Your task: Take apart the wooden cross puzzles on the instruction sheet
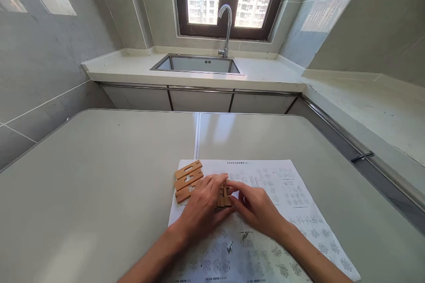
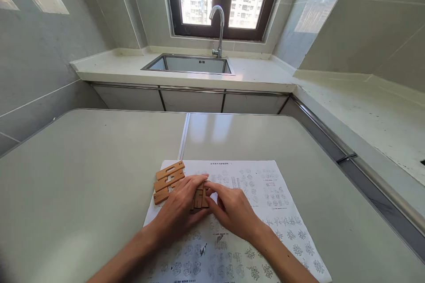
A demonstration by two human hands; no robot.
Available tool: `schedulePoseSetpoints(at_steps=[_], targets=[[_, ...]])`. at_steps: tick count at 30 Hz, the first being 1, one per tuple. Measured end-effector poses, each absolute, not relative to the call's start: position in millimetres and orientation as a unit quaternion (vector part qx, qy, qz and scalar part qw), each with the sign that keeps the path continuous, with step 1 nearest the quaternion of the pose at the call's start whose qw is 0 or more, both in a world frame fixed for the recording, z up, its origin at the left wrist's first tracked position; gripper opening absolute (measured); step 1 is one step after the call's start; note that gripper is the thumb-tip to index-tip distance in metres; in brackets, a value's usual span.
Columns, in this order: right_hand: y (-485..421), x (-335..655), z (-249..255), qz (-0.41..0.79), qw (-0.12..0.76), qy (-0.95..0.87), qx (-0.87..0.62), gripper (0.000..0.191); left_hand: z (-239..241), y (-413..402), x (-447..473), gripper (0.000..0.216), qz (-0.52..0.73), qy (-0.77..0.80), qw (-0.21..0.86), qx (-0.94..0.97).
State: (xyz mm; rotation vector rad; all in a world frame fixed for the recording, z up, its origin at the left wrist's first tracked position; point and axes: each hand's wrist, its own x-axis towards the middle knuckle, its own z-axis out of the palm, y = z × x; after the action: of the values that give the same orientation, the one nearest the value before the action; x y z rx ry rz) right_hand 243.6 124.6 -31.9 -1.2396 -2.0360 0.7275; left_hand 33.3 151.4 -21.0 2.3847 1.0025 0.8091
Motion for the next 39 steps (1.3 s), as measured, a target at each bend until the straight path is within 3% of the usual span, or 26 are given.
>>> schedulePoseSetpoints(at_steps=[16, 32, 39], targets=[[126, 244, -37, 0.229, 0.369, -0.757, -0.488, 0.021, -19, 151, 35, 0.054, 0.266, 0.353, 0.190, 0.877], [127, 242, -34, 0.207, 0.368, -0.769, -0.480, 0.019, -20, 149, 36, 0.049, 0.284, 0.418, 0.013, 0.863], [126, 244, -35, 0.219, 0.358, -0.776, -0.471, 0.017, -15, 137, 43, 0.029, 0.335, 0.273, 0.027, 0.902]])
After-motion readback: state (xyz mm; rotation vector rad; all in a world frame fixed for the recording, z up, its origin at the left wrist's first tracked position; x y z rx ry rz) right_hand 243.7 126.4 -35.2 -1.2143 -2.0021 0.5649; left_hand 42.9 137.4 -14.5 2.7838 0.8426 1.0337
